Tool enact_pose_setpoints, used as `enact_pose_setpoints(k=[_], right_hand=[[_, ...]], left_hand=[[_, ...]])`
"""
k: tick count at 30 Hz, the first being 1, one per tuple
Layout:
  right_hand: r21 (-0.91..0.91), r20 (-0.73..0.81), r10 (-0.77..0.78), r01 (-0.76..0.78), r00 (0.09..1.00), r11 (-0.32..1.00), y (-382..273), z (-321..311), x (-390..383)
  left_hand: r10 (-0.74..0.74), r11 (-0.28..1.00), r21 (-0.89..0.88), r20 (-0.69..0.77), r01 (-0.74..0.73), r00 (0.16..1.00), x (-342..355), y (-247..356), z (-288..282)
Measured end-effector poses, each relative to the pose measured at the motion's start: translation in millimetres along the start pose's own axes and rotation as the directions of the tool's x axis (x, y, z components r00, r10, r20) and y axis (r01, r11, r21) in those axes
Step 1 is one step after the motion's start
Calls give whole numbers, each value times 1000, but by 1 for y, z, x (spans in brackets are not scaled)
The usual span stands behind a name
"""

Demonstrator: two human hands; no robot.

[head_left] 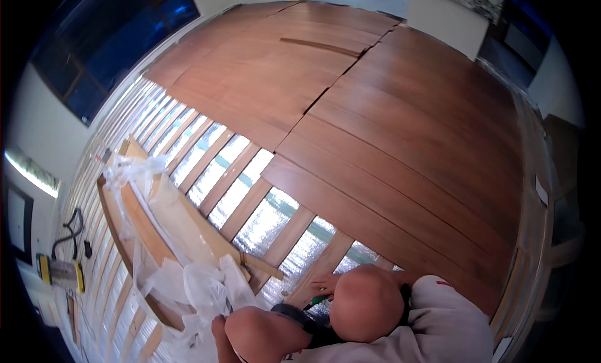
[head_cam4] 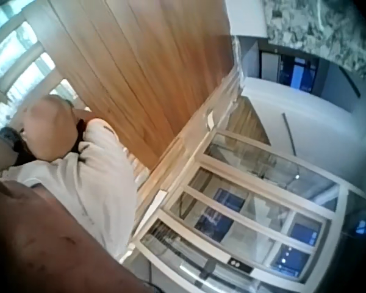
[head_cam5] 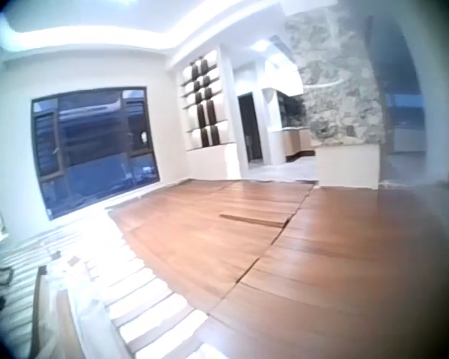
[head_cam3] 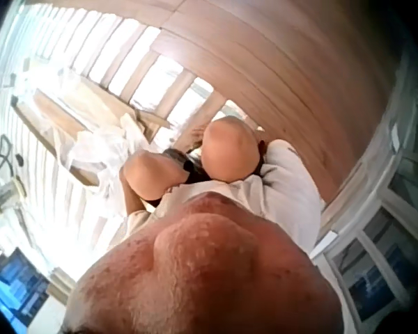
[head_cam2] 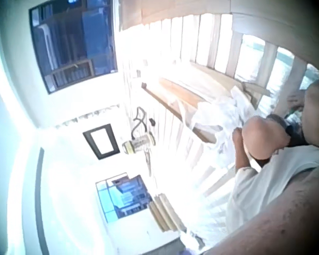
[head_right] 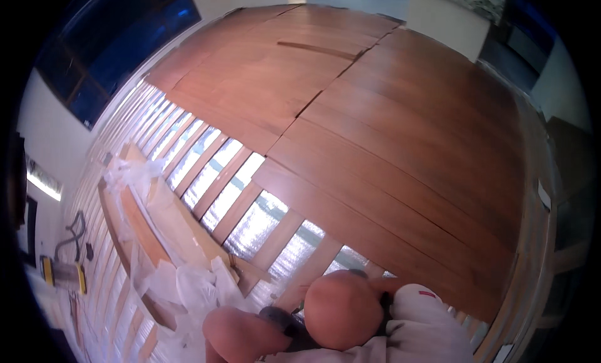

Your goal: The person installs wood floorboards onto a slatted subfloor by lifting boards from their packaging, removing plastic wrap, and positioning them into the existing flooring layout.

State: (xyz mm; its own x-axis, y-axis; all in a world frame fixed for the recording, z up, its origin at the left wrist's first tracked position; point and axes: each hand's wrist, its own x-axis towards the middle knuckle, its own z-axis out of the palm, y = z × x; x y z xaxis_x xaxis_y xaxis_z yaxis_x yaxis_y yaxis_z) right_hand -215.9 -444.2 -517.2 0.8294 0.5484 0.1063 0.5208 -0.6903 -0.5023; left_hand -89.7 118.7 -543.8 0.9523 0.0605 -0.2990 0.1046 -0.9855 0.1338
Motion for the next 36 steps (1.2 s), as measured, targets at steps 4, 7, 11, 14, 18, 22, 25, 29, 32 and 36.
enact_pose_setpoints(k=[4,7,11,14,18,22,25,29,32,36], right_hand=[[92,-3,-295,294,955,951,-10,45,60],[135,-68,-337,343,939,930,-14,87,49],[119,46,-164,158,985,980,-13,94,26],[103,-35,15,-11,999,995,-11,74,30],[66,-105,543,-539,833,840,2,26,-21],[128,-128,760,-749,637,650,-24,-11,-82],[138,-110,839,-828,533,544,-67,-34,-110],[136,-111,892,-882,438,450,-133,-62,-113],[131,-138,898,-891,419,435,-174,-83,-94],[78,-222,873,-884,435,460,-214,-128,-35]], left_hand=[[-55,997,55,67,52,996,-21,-25,7],[-173,984,-43,-7,173,985,-17,-55,57],[-268,898,-377,-62,226,961,-47,-30,69],[-268,881,-419,-62,219,961,-67,-54,59],[-193,899,-274,453,342,870,-58,-34,-29],[-212,950,282,281,131,936,-39,54,-148],[-51,997,51,-136,58,989,-2,83,-178],[237,949,-45,-551,-312,800,95,72,-127],[158,972,-57,-556,-227,816,143,30,-45],[165,983,1,-447,-184,879,123,38,14]])
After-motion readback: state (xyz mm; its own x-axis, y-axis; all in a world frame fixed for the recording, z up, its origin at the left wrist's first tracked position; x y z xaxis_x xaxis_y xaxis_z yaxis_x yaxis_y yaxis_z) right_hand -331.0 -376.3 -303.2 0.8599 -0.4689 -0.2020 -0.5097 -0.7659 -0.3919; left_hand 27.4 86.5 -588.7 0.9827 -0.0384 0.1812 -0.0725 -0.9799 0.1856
